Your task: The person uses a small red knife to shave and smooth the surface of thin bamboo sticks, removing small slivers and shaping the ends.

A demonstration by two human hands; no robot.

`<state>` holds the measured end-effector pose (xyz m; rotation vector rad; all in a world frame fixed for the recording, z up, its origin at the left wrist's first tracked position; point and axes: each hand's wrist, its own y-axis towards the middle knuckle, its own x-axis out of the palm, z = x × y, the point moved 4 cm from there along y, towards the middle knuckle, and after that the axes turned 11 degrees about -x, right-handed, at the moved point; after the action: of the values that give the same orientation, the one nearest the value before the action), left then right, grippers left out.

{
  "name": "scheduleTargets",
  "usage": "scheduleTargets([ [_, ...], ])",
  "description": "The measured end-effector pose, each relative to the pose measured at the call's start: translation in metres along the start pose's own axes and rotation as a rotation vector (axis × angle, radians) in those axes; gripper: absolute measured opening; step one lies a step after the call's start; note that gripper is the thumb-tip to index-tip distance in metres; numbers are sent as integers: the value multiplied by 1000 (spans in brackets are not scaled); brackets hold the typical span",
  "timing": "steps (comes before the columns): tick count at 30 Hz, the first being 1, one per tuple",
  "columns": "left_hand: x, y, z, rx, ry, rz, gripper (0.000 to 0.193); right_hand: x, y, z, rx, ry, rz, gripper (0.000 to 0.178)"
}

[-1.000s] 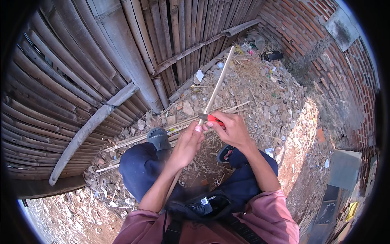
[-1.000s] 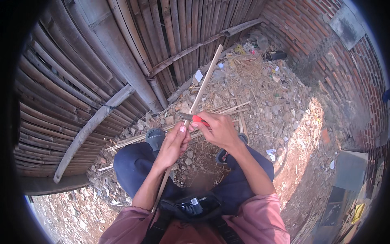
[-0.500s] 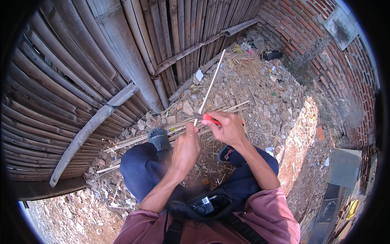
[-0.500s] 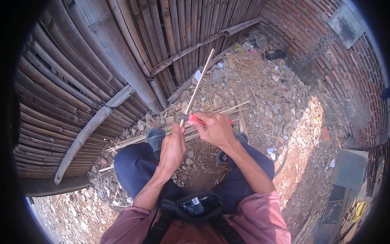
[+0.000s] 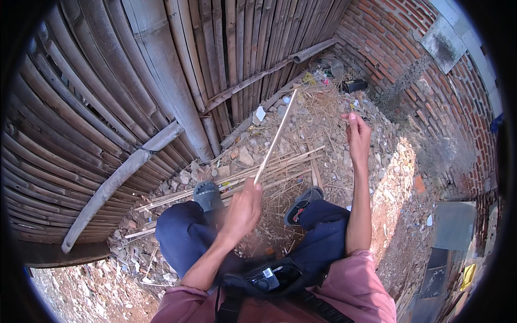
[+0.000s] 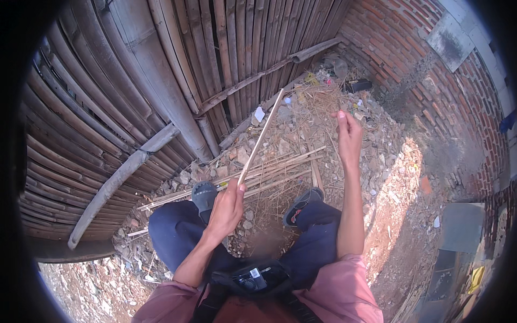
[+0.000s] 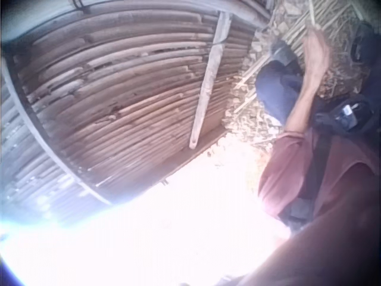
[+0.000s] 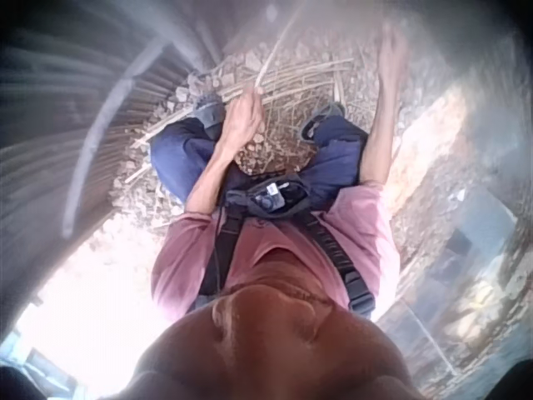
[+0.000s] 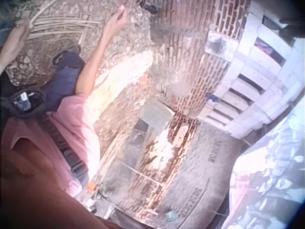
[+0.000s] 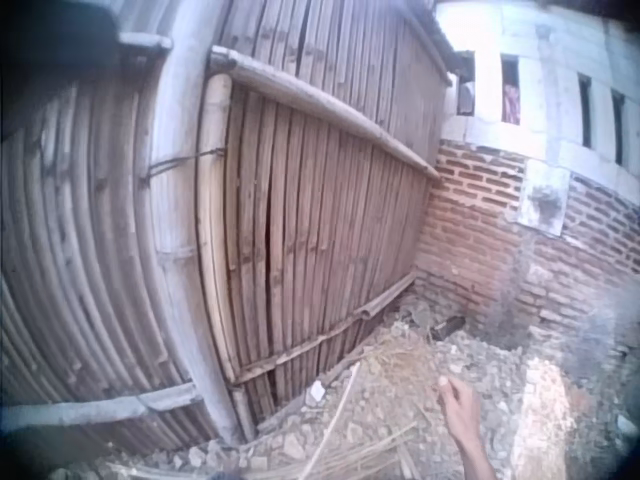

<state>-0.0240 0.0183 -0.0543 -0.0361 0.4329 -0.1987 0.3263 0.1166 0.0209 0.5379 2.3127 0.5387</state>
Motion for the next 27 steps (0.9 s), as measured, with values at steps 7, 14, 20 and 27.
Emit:
scheduleTargets([
  [7, 3, 13, -20, -201, -484, -216, 32, 47, -53, -61, -140, 104, -324, 30],
  [14, 4, 9, -4, -358, -683, -351, 27, 76, -88, -98, -437, 124, -567, 32],
  [20, 3, 10, -2, -235, -597, -358, 30, 82, -95, -99, -552, 93, -531, 28],
  [27, 6, 8, -1, -23, -219, -45, 32, 93, -104, -97, -568, 83, -375, 26],
])
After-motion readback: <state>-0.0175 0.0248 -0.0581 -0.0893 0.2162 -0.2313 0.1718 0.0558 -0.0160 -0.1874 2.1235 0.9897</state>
